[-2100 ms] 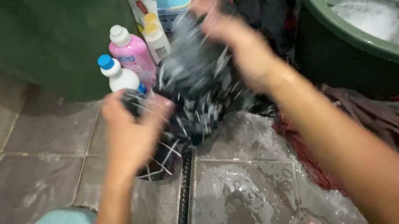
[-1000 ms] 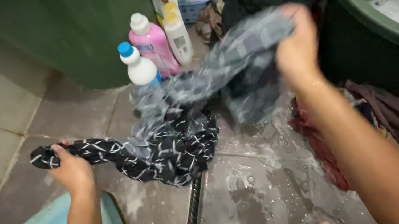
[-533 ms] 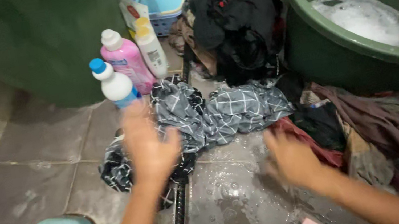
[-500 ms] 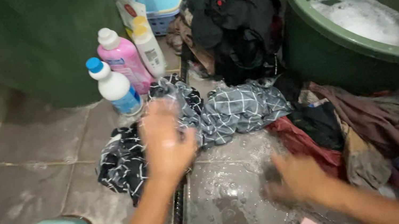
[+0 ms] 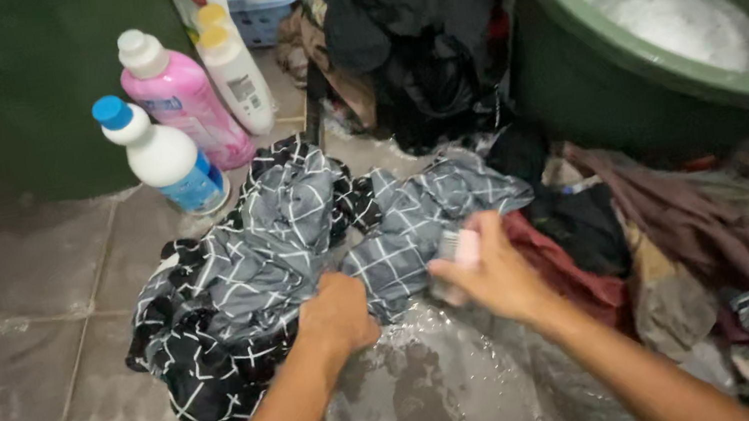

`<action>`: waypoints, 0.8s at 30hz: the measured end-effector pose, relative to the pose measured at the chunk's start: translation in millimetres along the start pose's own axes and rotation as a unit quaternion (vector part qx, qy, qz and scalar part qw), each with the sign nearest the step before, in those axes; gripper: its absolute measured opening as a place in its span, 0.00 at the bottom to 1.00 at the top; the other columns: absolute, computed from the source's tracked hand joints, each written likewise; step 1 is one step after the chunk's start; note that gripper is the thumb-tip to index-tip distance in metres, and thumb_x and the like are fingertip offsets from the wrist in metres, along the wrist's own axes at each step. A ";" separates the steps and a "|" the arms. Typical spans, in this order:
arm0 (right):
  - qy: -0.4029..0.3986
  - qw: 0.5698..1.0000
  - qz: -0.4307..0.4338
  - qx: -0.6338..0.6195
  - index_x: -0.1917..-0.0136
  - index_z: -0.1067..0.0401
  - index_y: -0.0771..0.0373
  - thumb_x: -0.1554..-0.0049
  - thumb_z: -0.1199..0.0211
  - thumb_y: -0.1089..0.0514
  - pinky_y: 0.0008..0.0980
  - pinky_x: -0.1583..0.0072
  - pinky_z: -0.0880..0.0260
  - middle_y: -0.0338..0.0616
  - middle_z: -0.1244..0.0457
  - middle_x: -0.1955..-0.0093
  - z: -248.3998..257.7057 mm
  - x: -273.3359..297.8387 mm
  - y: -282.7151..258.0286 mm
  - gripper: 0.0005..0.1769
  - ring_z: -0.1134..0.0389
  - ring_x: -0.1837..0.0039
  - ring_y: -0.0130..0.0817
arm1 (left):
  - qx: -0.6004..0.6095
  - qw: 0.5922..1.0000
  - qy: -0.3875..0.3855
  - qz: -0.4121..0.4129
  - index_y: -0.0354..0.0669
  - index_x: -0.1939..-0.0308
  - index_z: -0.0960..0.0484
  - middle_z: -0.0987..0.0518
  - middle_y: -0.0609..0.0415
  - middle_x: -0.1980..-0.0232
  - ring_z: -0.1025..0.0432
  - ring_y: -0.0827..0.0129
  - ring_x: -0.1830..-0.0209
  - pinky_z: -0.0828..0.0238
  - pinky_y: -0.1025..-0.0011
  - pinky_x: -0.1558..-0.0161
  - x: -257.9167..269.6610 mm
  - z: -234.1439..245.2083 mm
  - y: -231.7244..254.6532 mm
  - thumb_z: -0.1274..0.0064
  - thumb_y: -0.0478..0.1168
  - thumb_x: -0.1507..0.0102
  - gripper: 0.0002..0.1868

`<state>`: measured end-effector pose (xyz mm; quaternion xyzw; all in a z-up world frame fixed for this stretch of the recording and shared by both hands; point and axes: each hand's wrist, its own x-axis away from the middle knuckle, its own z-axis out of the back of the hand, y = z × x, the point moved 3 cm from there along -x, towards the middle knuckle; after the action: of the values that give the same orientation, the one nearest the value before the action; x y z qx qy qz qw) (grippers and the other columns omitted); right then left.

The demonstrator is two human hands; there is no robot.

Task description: The person hand-washes several pieces of clothing, including a maroon shirt, black garments, and a patterned cloth, using a bar of soap and water from a green basin. They scrub the items on the tiled floor, rinse them in the basin, and wring them out before placing them aside.

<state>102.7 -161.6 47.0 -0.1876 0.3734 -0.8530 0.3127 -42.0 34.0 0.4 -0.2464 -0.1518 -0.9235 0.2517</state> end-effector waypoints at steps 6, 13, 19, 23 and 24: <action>0.060 0.944 0.264 0.189 0.35 0.36 0.63 0.48 0.33 0.43 0.55 0.53 0.32 0.59 0.36 0.54 -76.0 -22.1 -37.8 0.35 0.32 0.56 0.59 | -0.013 0.995 0.077 -0.068 0.32 0.45 0.22 0.33 0.34 0.31 0.44 0.45 0.25 0.31 0.53 0.39 40.5 10.9 -8.0 0.34 0.42 0.47 0.29; 0.239 0.955 0.066 0.162 0.39 0.35 0.69 0.43 0.36 0.48 0.56 0.52 0.31 0.61 0.36 0.48 -56.5 -134.2 6.2 0.27 0.31 0.54 0.62 | 0.041 0.998 0.021 -0.040 0.35 0.46 0.21 0.45 0.42 0.23 0.53 0.49 0.20 0.36 0.57 0.33 23.7 -5.1 -8.7 0.38 0.37 0.44 0.23; 0.081 0.943 0.116 0.302 0.43 0.27 0.53 0.32 0.48 0.46 0.54 0.41 0.32 0.49 0.34 0.45 -54.5 -160.9 34.5 0.14 0.31 0.40 0.53 | -0.026 0.994 0.049 -0.089 0.31 0.41 0.23 0.41 0.40 0.24 0.52 0.46 0.22 0.44 0.58 0.31 -4.8 -46.0 -10.3 0.40 0.35 0.46 0.28; 0.243 0.945 0.061 0.209 0.33 0.29 0.54 0.39 0.42 0.48 0.58 0.51 0.33 0.64 0.37 0.47 -29.6 -156.7 2.0 0.22 0.34 0.48 0.62 | -0.237 0.963 -0.053 -0.116 0.36 0.49 0.13 0.22 0.41 0.39 0.38 0.48 0.27 0.52 0.56 0.21 2.9 -24.0 5.0 0.47 0.46 0.36 0.20; 0.237 0.946 0.055 0.214 0.32 0.30 0.54 0.39 0.41 0.48 0.58 0.51 0.32 0.64 0.37 0.47 -15.7 -159.0 -3.4 0.23 0.34 0.48 0.62 | -0.258 0.956 -0.062 -0.123 0.35 0.48 0.14 0.22 0.41 0.39 0.38 0.48 0.28 0.55 0.51 0.23 7.0 -12.3 17.9 0.47 0.50 0.37 0.23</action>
<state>209.4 -44.6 25.7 0.1122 0.2548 -0.9143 0.2942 -42.3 11.5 -3.3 -0.3391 0.0475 -0.9380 0.0538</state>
